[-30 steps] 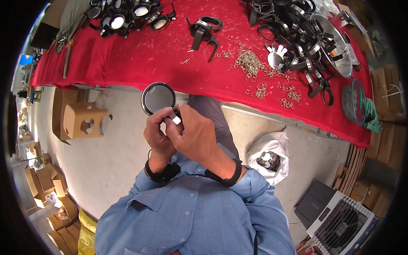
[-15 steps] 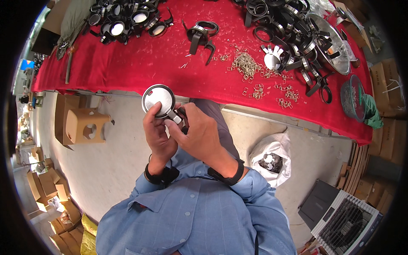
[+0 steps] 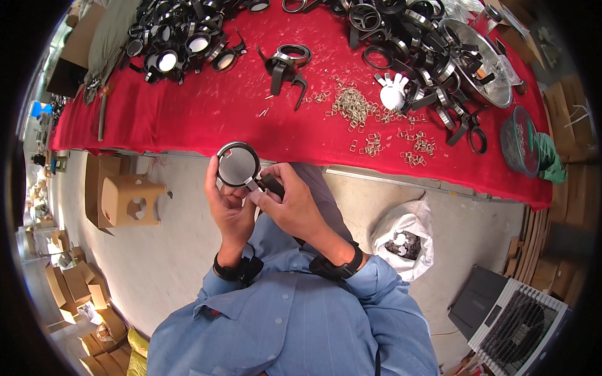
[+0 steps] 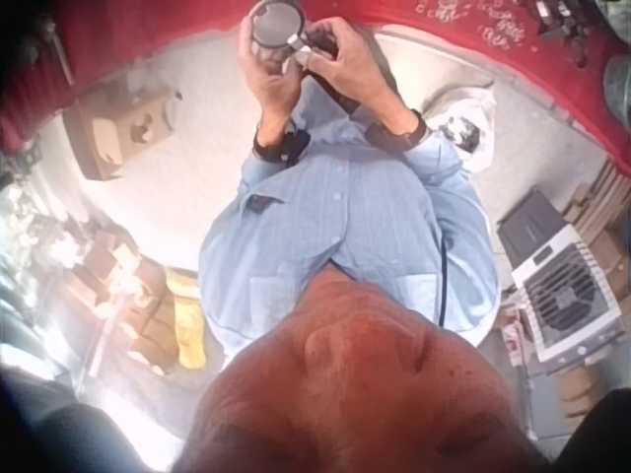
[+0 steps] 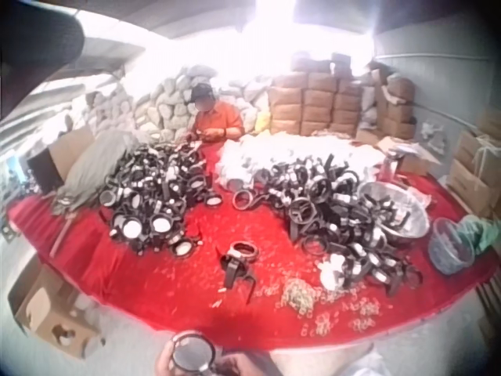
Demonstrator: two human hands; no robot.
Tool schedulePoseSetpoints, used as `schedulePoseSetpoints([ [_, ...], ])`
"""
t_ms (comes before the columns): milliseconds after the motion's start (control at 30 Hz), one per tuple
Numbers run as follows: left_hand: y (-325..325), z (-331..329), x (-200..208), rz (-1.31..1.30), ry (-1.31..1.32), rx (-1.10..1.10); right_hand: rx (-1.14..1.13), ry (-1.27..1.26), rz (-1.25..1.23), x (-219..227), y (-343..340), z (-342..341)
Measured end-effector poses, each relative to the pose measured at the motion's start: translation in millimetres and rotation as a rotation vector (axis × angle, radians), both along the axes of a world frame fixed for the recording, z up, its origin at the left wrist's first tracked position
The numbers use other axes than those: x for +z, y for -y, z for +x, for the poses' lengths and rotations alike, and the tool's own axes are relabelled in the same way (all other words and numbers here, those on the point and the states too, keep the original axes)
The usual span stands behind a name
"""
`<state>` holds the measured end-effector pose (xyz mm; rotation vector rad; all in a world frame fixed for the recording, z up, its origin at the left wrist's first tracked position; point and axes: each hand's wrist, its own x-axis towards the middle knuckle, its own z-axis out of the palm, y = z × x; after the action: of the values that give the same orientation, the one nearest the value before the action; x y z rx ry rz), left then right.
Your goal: Assembling small black plastic circular frames or housings by hand on a workbench.
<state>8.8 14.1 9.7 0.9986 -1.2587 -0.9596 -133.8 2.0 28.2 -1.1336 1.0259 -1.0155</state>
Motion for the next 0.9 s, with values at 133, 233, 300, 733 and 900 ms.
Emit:
schedulePoseSetpoints([
  [133,5,-4,10,0.063,-0.078,-0.08,-0.037,0.014,-0.027,-6,7,-3],
  [233,11,-2,16,0.205,-0.182,-0.082,0.024,0.079,0.071,-12,15,-5],
  [300,13,-1,20,0.283,-0.193,-0.065,0.023,0.121,0.104,-14,16,-4],
  [733,131,61,41,0.181,0.138,-0.026,0.084,-0.225,-0.132,-12,44,-27],
  [900,261,84,104,-0.476,0.38,0.121,0.016,-0.232,-0.182,-17,41,-31],
])
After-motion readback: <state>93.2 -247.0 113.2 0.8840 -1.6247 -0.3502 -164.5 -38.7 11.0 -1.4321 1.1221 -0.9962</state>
